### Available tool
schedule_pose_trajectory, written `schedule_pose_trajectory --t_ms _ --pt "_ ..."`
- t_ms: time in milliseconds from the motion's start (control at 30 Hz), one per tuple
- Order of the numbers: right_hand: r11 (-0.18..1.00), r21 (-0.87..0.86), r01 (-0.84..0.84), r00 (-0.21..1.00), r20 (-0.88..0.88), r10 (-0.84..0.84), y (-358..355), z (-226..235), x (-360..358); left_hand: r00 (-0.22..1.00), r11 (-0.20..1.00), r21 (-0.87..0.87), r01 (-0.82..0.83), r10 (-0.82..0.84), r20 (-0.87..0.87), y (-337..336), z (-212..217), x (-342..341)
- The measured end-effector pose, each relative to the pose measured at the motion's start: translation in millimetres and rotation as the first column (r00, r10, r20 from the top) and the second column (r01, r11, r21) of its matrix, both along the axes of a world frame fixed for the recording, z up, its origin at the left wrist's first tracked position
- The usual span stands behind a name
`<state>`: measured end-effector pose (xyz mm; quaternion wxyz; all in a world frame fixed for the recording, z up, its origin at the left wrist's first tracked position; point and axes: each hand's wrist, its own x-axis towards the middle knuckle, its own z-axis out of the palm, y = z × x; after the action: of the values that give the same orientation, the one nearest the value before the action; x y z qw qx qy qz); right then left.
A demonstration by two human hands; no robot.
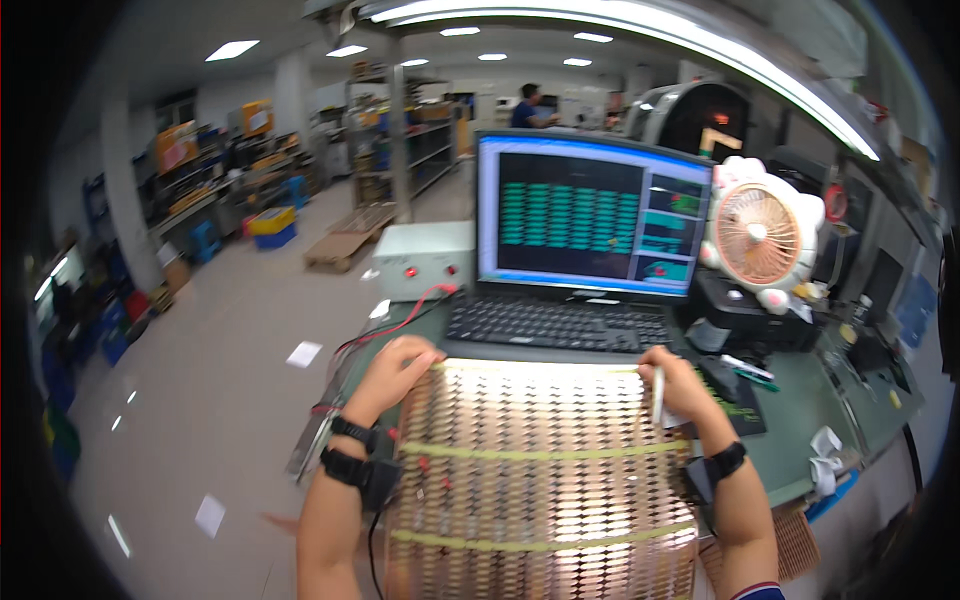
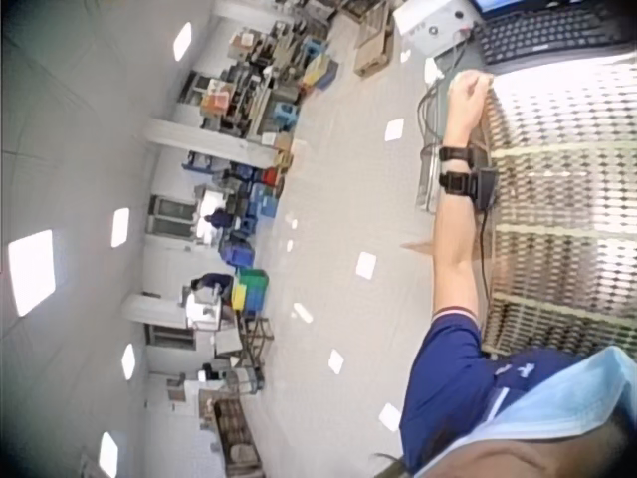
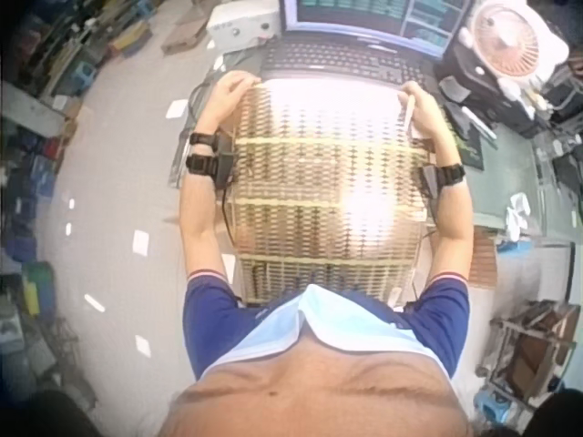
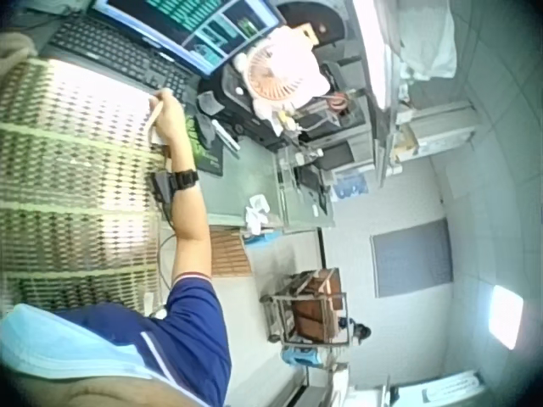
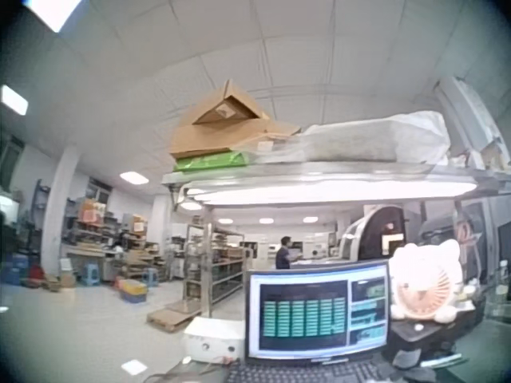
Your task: Inspecting and testing an electronic panel grid using a multimeter probe and marking points with a pen while using a computer interface.
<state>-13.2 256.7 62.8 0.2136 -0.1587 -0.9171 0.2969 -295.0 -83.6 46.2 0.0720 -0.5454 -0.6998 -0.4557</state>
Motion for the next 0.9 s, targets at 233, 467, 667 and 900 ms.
schedule_pose_trajectory --t_ms 233,467,667,900 --pt "0.999 -0.044 -0.018 0.999 -0.031 0.016 2 2 9 0.923 0.946 0.02 -0.324 0.312 0.226 -76 24 26" --pt "0.994 -0.108 -0.024 0.998 -0.063 0.017 14 3 20 0.841 0.62 -0.62 -0.481 0.526 -0.127 -112 13 89" --pt "0.973 -0.23 -0.028 0.991 -0.132 -0.003 21 -2 24 0.776 0.558 -0.554 -0.618 0.546 -0.315 -72 1 90" --pt "0.977 -0.213 -0.024 0.993 -0.121 -0.002 24 4 30 0.79 0.428 -0.679 -0.596 0.462 -0.402 -41 9 82"
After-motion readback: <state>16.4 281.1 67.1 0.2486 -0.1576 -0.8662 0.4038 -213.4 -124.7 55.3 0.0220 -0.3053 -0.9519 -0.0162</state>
